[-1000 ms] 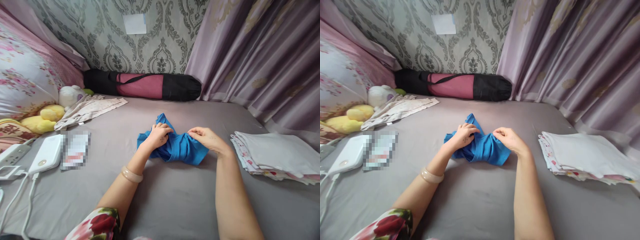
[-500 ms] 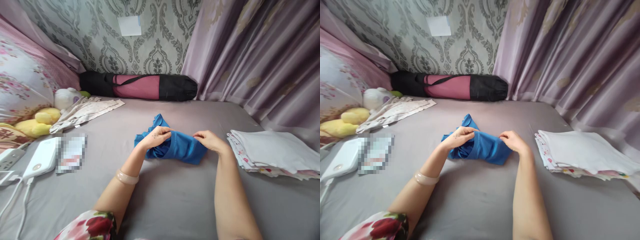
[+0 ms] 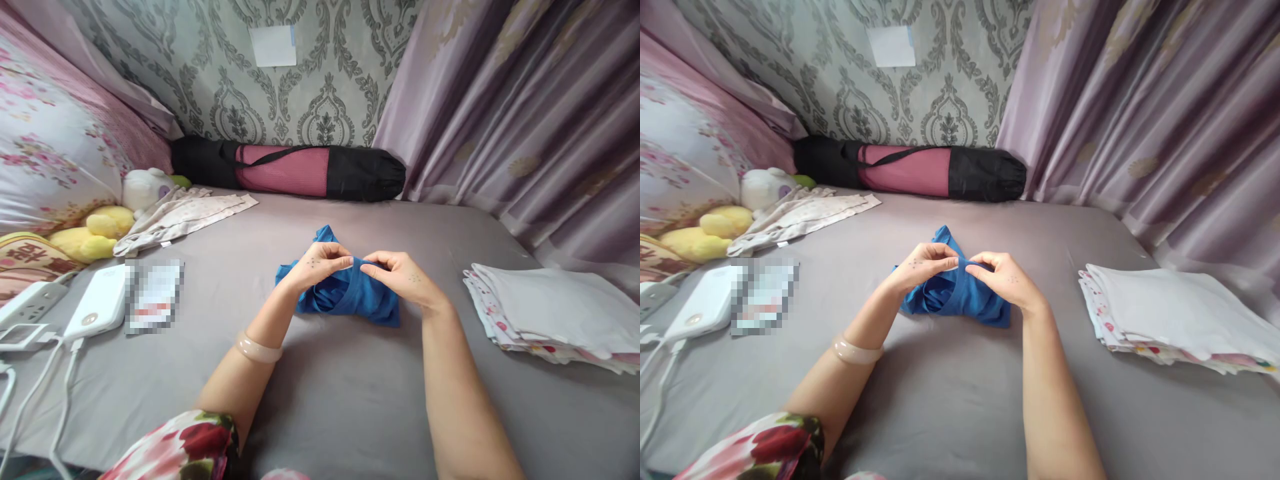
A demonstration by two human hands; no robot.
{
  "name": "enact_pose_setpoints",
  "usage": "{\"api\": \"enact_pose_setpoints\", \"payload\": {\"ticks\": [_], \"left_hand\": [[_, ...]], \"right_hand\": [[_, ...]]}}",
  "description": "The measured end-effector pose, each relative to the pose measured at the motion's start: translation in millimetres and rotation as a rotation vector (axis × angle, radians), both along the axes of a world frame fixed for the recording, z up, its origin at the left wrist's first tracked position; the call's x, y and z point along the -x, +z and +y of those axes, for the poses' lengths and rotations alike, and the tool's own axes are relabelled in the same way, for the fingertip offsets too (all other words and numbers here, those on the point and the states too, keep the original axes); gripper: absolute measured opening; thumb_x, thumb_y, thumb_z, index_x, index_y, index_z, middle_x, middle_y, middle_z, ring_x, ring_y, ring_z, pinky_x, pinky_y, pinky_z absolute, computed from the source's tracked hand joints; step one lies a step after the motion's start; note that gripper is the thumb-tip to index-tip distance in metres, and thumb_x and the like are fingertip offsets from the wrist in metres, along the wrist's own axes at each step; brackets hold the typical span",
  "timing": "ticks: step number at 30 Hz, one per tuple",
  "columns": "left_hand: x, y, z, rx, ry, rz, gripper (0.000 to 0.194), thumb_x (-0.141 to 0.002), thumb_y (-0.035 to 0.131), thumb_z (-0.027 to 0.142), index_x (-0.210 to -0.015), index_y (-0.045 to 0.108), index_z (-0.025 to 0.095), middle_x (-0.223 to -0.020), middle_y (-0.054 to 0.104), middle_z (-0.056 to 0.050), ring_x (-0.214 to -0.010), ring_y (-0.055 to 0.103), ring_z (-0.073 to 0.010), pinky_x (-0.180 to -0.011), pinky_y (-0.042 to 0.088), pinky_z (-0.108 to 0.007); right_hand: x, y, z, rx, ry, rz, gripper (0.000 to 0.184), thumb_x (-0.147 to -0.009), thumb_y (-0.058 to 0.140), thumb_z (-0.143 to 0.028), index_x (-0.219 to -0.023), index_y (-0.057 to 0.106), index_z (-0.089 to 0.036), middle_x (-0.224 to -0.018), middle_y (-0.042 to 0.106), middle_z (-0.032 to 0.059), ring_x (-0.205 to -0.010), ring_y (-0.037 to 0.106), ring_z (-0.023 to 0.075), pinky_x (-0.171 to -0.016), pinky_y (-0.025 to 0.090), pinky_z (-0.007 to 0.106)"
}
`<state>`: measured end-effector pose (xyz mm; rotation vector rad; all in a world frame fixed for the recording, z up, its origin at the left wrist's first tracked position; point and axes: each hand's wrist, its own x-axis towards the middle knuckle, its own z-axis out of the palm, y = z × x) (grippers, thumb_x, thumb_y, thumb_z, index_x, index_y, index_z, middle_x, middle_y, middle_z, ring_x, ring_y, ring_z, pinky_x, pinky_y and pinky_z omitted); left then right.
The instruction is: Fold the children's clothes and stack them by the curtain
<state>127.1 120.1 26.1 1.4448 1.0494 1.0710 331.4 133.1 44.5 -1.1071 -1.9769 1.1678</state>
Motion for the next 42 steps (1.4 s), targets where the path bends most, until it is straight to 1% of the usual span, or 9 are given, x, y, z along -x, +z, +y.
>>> {"api": "enact_pose_setpoints", "payload": {"ticks": [5,9,14,17,22,27,32,37,42], "left_hand": [[24,22.0,-8,-0.070,0.112,0.309,0.029,-0.077,0.066,0.044,-0.077,0.066,0.014,-0.064,0.058,0.001,-0.059,0.049,-0.0100,-0.053,0.035,-0.021],[44,30.6,-16,0.019,-0.103,0.574,0.028,-0.075,0.067,0.045,-0.072,0.066,0.017,-0.056,0.056,0.002,-0.052,0.048,-0.0110,-0.049,0.033,-0.022],[49,9.4,-9,-0.051,0.003,0.825,0.016,-0.067,0.072,0.033,-0.076,0.067,0.020,-0.076,0.066,-0.003,-0.070,0.058,-0.0172,-0.058,0.039,-0.024],[49,-4.7,-3,-0.062,-0.001,0.879,0.017,-0.064,0.073,0.028,-0.078,0.066,0.021,-0.084,0.067,-0.004,-0.078,0.060,-0.0192,-0.064,0.042,-0.024],[50,-14.9,5,0.000,-0.056,0.777,0.017,-0.063,0.072,0.026,-0.077,0.066,0.020,-0.080,0.065,-0.002,-0.074,0.059,-0.0177,-0.062,0.042,-0.024],[53,-21.2,7,0.086,-0.168,0.452,0.027,-0.062,0.076,0.037,-0.074,0.062,0.018,-0.065,0.056,0.003,-0.061,0.050,-0.0116,-0.053,0.035,-0.022],[56,-26.3,3,0.184,-0.207,0.210,0.042,-0.059,0.079,0.049,-0.072,0.057,0.016,-0.064,0.051,0.005,-0.062,0.046,-0.0094,-0.056,0.033,-0.021],[64,-19.0,-4,0.126,-0.093,0.081,0.044,-0.063,0.077,0.052,-0.069,0.053,0.016,-0.063,0.048,0.006,-0.062,0.044,-0.0079,-0.057,0.031,-0.020],[75,3.8,-11,0.026,0.061,0.005,0.044,-0.066,0.076,0.054,-0.074,0.054,0.016,-0.063,0.048,0.005,-0.057,0.042,-0.0067,-0.052,0.030,-0.019]], "right_hand": [[-14,-11.6,15,-0.027,-0.370,0.096,0.045,-0.072,0.068,-0.059,-0.086,0.071,-0.017,-0.084,0.072,0.0056,-0.075,0.064,0.0190,-0.067,0.050,0.029],[-22,-21.2,23,-0.014,-0.471,0.100,0.050,-0.067,0.069,-0.065,-0.081,0.071,-0.017,-0.079,0.072,0.0061,-0.070,0.064,0.0189,-0.065,0.051,0.029],[-23,-20.8,23,0.012,-0.495,0.113,0.048,-0.063,0.071,-0.062,-0.081,0.072,-0.017,-0.081,0.073,0.0065,-0.071,0.065,0.0194,-0.066,0.051,0.029],[-24,-18.9,23,0.022,-0.512,0.114,0.048,-0.062,0.072,-0.061,-0.081,0.072,-0.017,-0.080,0.073,0.0064,-0.072,0.065,0.0197,-0.067,0.052,0.030],[-27,-20.9,24,0.017,-0.505,0.106,0.048,-0.063,0.072,-0.062,-0.081,0.072,-0.017,-0.080,0.073,0.0062,-0.072,0.066,0.0200,-0.066,0.052,0.030],[-28,-19.5,23,-0.017,-0.479,0.098,0.045,-0.067,0.070,-0.059,-0.084,0.072,-0.017,-0.083,0.073,0.0063,-0.075,0.066,0.0201,-0.068,0.052,0.030],[-28,-5.5,14,0.003,-0.412,0.067,0.048,-0.065,0.070,-0.062,-0.083,0.073,-0.017,-0.082,0.073,0.0062,-0.074,0.066,0.0204,-0.066,0.051,0.030],[-36,2.3,7,0.026,-0.296,0.070,0.046,-0.067,0.070,-0.059,-0.086,0.072,-0.017,-0.077,0.072,0.0038,-0.071,0.064,0.0187,-0.068,0.051,0.030],[-36,14.7,0,-0.036,-0.298,0.068,0.045,-0.068,0.069,-0.059,-0.085,0.072,-0.018,-0.080,0.073,0.0040,-0.074,0.065,0.0198,-0.072,0.052,0.032]]}}
